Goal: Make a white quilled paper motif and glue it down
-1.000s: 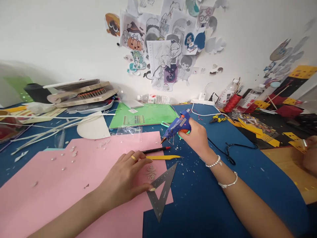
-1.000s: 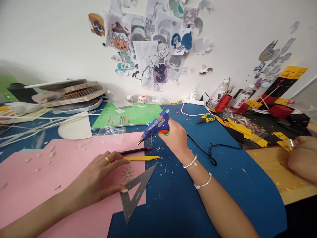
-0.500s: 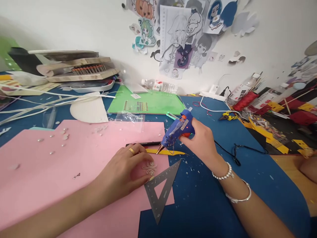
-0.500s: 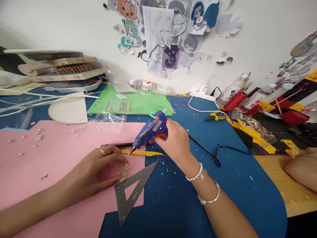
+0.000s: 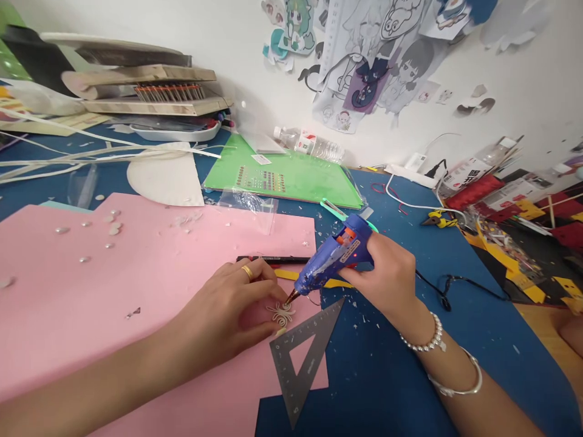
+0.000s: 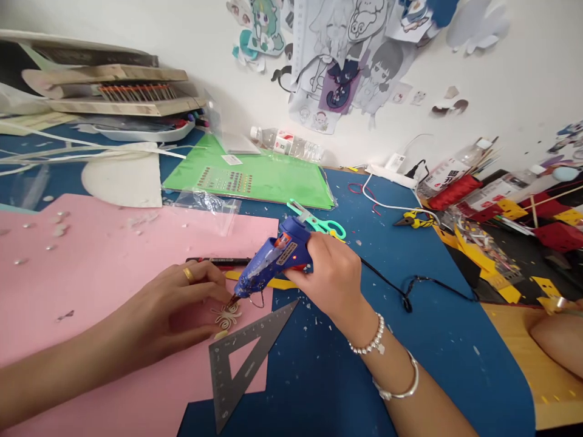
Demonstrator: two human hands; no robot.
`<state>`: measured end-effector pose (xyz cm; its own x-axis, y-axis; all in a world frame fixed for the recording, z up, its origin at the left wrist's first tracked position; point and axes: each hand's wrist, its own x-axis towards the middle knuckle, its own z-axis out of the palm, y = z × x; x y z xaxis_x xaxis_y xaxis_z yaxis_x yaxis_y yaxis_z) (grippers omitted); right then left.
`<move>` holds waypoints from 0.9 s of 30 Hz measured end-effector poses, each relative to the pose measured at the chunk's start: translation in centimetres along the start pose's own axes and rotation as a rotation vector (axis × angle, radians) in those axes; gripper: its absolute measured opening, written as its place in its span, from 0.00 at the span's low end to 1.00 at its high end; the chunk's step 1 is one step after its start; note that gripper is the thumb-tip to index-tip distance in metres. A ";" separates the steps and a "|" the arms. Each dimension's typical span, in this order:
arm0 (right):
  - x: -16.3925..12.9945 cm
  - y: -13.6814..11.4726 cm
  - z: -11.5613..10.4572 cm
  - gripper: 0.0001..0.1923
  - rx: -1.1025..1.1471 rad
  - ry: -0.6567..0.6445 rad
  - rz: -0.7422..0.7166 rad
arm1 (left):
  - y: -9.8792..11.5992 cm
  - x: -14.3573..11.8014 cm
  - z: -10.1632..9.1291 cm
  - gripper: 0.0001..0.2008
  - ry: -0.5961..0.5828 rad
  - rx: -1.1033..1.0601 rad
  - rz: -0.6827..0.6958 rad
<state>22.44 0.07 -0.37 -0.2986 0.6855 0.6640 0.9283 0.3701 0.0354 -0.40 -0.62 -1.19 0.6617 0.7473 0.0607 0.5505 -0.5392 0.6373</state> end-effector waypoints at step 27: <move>0.2 -0.2 -1.3 0.08 -0.021 0.115 -0.246 | 0.2 -0.1 0.1 0.07 0.028 0.004 -0.005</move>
<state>22.52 -0.68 0.73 -0.4900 0.5000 0.7141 0.8356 0.5028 0.2213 -0.33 -0.79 -1.15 0.6445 0.7605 0.0792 0.5555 -0.5369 0.6349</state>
